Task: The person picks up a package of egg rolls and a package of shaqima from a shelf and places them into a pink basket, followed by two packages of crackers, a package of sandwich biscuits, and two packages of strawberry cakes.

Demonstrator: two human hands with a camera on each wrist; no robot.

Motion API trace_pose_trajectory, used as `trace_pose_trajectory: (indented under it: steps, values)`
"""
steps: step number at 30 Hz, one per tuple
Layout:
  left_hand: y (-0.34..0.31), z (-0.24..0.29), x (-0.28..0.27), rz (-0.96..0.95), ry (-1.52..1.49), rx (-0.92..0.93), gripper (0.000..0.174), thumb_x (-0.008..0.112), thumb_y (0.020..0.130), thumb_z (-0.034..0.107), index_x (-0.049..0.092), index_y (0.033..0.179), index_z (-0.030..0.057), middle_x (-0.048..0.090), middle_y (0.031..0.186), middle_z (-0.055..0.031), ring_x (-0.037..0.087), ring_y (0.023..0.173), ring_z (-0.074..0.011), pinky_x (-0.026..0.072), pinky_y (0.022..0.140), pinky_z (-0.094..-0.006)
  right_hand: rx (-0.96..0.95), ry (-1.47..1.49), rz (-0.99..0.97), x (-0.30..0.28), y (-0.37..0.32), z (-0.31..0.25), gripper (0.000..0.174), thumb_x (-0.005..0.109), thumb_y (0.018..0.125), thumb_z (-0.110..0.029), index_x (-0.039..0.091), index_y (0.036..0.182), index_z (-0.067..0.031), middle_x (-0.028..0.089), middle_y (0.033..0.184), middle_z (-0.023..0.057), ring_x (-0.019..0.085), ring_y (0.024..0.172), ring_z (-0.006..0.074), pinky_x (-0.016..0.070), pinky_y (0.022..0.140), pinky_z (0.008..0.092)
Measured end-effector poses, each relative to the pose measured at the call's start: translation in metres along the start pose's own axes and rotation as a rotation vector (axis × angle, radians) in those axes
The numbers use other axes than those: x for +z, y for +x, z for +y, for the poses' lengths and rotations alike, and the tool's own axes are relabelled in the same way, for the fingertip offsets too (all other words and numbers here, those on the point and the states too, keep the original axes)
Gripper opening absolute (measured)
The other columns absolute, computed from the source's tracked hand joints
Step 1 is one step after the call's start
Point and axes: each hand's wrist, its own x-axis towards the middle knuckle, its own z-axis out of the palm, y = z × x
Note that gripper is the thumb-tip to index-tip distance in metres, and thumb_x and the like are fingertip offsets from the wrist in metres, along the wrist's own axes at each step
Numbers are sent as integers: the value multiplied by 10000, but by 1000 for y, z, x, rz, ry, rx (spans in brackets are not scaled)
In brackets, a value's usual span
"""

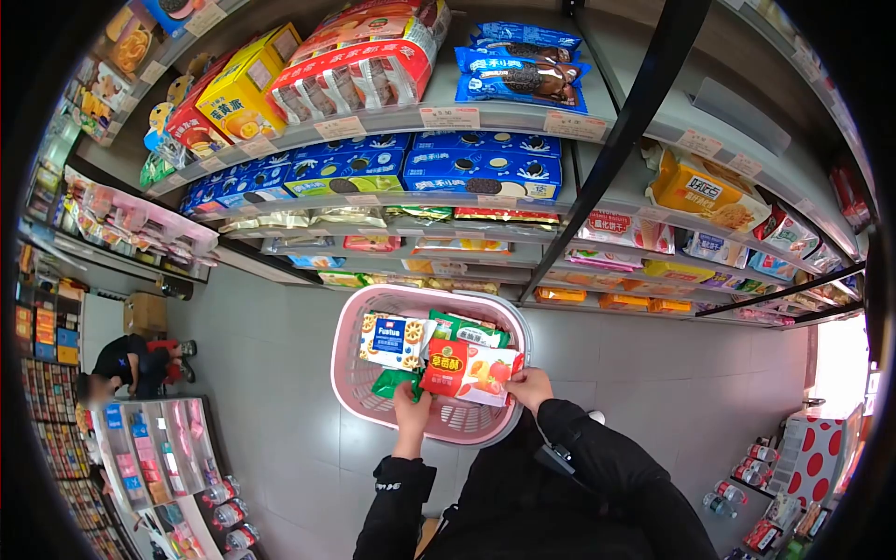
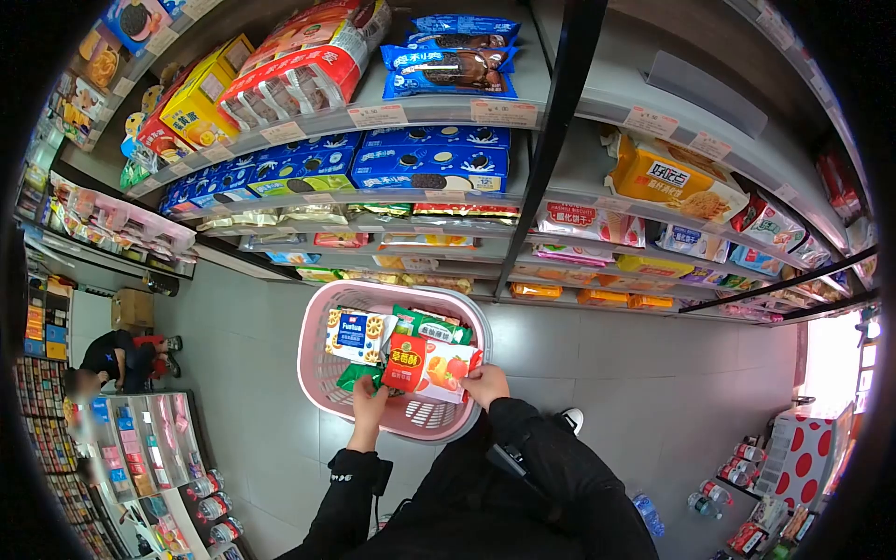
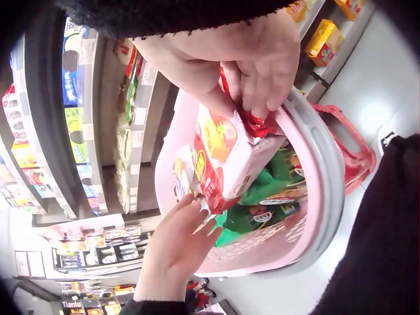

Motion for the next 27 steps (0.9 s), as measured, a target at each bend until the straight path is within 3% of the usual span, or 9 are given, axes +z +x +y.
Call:
trace_pose_trajectory:
  steps: [2,3,5,10,13,16,24,26,27]
  values:
    - [1,13,-16,-386,-699,-828,274,538,736,91,484,972,-37,540,860,-133,536,775,-219,437,701,-293,8,25,2,3,6,6,192,653,620,-139,573,649,33,561,573,99,549,520,166,437,502,291]
    - [1,21,-18,-382,-698,-828,274,538,736,91,484,972,-37,540,860,-133,536,775,-219,437,701,-293,18,48,4,5,9,11,177,647,624,-128,565,633,29,557,568,92,544,511,151,433,489,283]
    - [3,40,-15,-535,-1194,-1172,215,511,751,86,488,946,-3,527,882,-129,524,819,-238,434,715,-335,37,95,-23,5,6,3,144,636,655,-111,566,660,16,549,573,63,521,485,126,428,462,248]
    - [16,51,-1,-481,-1318,-1056,144,485,768,95,501,889,18,530,877,-102,510,814,-214,423,735,-359,148,261,-132,2,8,-14,93,594,716,-97,563,741,-13,548,640,25,519,521,102,442,486,216]
    - [22,44,8,-425,-1341,-998,161,500,740,98,487,874,11,523,906,-117,476,901,-242,371,832,-388,123,293,-248,0,6,-27,176,561,730,-85,545,888,-11,550,781,25,521,664,89,435,591,223]
    - [22,38,16,-422,-1387,-1046,54,482,736,45,508,783,41,531,879,-84,489,852,-211,397,776,-376,73,371,-249,7,11,-21,203,552,725,-66,541,918,-2,549,794,30,506,656,88,414,571,213]
    - [11,36,13,-415,-1358,-1071,19,488,723,35,495,740,34,518,888,-109,475,890,-237,373,819,-390,-2,75,-294,9,19,-13,294,552,717,-68,497,991,26,549,854,58,509,734,113,412,629,227]
    - [12,42,7,-455,-1351,-1079,56,477,736,44,491,783,18,511,919,-124,470,911,-244,369,828,-393,-49,181,-346,-2,10,-24,339,577,668,-131,517,945,56,571,866,128,535,815,191,410,709,292]
    - [12,47,4,-479,-1275,-1089,104,464,748,54,478,837,1,503,938,-133,467,920,-254,368,832,-393,-151,94,-385,-11,5,-31,331,566,675,-125,522,953,49,573,870,122,535,821,177,408,700,281]
